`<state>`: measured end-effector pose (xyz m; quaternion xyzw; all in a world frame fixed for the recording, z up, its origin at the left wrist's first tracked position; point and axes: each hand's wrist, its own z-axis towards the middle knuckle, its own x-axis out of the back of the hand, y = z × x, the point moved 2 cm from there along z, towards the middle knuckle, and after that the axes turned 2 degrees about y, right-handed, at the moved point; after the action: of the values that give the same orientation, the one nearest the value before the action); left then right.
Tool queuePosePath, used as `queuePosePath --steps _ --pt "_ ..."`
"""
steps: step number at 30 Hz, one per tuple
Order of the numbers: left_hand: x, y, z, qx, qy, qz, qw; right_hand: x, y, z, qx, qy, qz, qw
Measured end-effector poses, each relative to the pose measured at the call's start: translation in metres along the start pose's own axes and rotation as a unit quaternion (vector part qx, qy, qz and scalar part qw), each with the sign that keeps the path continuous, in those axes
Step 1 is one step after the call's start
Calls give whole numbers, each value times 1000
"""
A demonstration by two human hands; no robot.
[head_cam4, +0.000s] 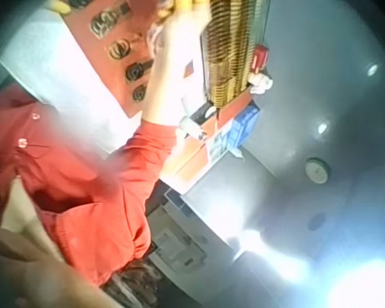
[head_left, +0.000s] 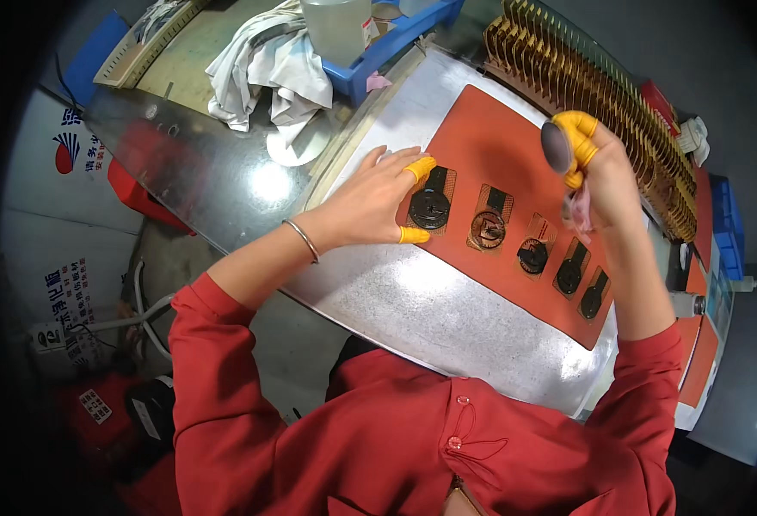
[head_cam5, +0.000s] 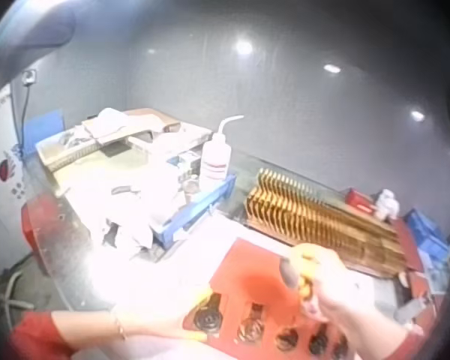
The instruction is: The person cleans a red sheet containing five printed bottle images using a yellow cloth. They repeatedly wipe the surface of the prints and occasionally apply liquid from a squeeze bottle to the cloth before continuing to clean the sheet.
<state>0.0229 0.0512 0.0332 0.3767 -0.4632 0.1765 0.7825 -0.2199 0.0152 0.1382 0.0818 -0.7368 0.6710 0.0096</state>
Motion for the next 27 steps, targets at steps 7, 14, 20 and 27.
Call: queuePosePath --steps 7,14,20,27 --pt "3 -7 17 -57 -27 -20 998 -34 72 -12 98 -79 -172 977" --pt "10 -17 44 -60 -81 -80 992 -58 86 13 221 -14 -352 910" --pt "4 -64 27 35 204 -26 978 -78 98 26 242 -31 -454 857" --pt "3 -74 24 24 190 -69 979 -89 85 23 120 -57 -470 873"
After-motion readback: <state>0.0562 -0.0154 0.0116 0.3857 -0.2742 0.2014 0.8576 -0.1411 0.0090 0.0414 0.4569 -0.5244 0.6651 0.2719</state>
